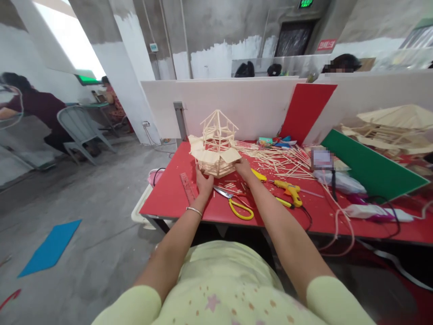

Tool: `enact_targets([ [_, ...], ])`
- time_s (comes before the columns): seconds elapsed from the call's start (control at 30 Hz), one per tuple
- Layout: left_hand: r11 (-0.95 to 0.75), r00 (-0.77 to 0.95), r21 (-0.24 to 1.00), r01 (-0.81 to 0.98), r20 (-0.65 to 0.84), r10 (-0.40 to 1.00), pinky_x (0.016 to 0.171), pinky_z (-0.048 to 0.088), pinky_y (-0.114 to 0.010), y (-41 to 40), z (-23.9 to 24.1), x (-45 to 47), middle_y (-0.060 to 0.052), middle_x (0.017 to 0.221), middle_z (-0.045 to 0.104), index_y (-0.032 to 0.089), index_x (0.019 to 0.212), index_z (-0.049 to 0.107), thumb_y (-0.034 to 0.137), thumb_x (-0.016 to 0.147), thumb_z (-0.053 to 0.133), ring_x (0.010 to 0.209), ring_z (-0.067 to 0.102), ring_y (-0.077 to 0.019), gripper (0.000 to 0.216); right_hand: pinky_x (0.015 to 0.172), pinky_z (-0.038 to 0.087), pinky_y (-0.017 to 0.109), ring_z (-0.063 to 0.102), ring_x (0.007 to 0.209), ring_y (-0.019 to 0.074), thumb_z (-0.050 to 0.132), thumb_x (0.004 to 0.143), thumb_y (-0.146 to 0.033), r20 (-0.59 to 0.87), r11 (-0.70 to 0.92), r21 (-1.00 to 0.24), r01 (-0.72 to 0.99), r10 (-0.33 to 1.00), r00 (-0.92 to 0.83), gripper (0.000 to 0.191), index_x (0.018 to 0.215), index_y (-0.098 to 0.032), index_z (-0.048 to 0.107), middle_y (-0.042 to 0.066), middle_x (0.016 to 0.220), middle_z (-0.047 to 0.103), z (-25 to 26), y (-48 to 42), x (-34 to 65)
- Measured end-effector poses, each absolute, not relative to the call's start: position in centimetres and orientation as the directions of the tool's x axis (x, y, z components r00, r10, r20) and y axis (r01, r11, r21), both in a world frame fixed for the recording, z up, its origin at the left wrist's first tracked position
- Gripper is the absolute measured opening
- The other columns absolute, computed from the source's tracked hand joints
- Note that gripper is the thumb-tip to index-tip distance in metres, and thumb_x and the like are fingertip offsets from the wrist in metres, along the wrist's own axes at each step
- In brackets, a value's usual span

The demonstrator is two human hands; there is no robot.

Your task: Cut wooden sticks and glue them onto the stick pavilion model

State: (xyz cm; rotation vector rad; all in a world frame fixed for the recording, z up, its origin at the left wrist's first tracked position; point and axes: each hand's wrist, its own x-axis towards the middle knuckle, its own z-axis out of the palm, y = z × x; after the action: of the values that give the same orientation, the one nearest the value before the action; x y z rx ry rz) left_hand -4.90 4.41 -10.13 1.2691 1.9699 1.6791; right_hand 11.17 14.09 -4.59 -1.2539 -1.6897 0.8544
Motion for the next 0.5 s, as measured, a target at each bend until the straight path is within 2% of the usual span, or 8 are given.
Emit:
enact_targets([
  [0.17,0.031,-0.702,0.900,0.435,0.317,0.637,0.120,0.032,-0.045,3.9,-10.5,-4.6,-0.022,0.156,0.040,0.014,0.158,0.019,0.025,0.082,0.066,0.148,0.035,-0.0311,0.091,0.093,0.056,0.044,0.063,0.109,0.0220,0.062,0.096,-0.041,0.207,0.255,-0.896,0.363,0.964,-0.165,0.040,0.129,-0.018,0.058,0.009,0.129,0.061,-5.7,11.1,10.1],
  [0.23,0.034,-0.689,0.889,0.456,0.328,0.646,0.119,0.032,-0.047,3.3,-10.5,-4.2,-0.021,0.151,0.045,0.015,0.154,0.030,0.023,0.081,0.064,0.145,0.038,-0.0326,0.081,0.093,0.056,0.044,0.063,0.110,0.0217,0.061,0.096,-0.041,0.228,0.272,-0.902,0.336,0.960,-0.165,0.039,0.128,-0.019,0.059,0.009,0.129,0.061,-6.1,9.8,9.4],
  [0.37,-0.002,-0.610,0.869,0.495,0.349,0.712,0.114,0.040,-0.043,2.7,-10.2,-3.9,-0.018,0.138,0.055,0.016,0.142,0.049,0.020,0.079,0.062,0.133,0.052,-0.0302,0.064,0.099,0.053,0.047,0.061,0.115,0.0233,0.061,0.096,-0.039,0.287,0.325,-0.900,0.290,0.943,-0.168,0.040,0.132,-0.021,0.057,0.009,0.133,0.060,-6.9,7.6,8.1],
  [0.5,-0.025,-0.568,0.869,0.495,0.345,0.747,0.116,0.037,-0.041,3.1,-9.7,-4.3,-0.019,0.146,0.050,0.013,0.148,0.041,0.016,0.079,0.059,0.139,0.047,-0.0297,0.072,0.113,0.042,0.051,0.054,0.129,0.0283,0.059,0.089,-0.028,0.344,0.398,-0.878,0.266,0.911,-0.227,0.057,0.145,-0.029,0.048,0.006,0.138,0.061,-7.7,6.1,7.2],
])
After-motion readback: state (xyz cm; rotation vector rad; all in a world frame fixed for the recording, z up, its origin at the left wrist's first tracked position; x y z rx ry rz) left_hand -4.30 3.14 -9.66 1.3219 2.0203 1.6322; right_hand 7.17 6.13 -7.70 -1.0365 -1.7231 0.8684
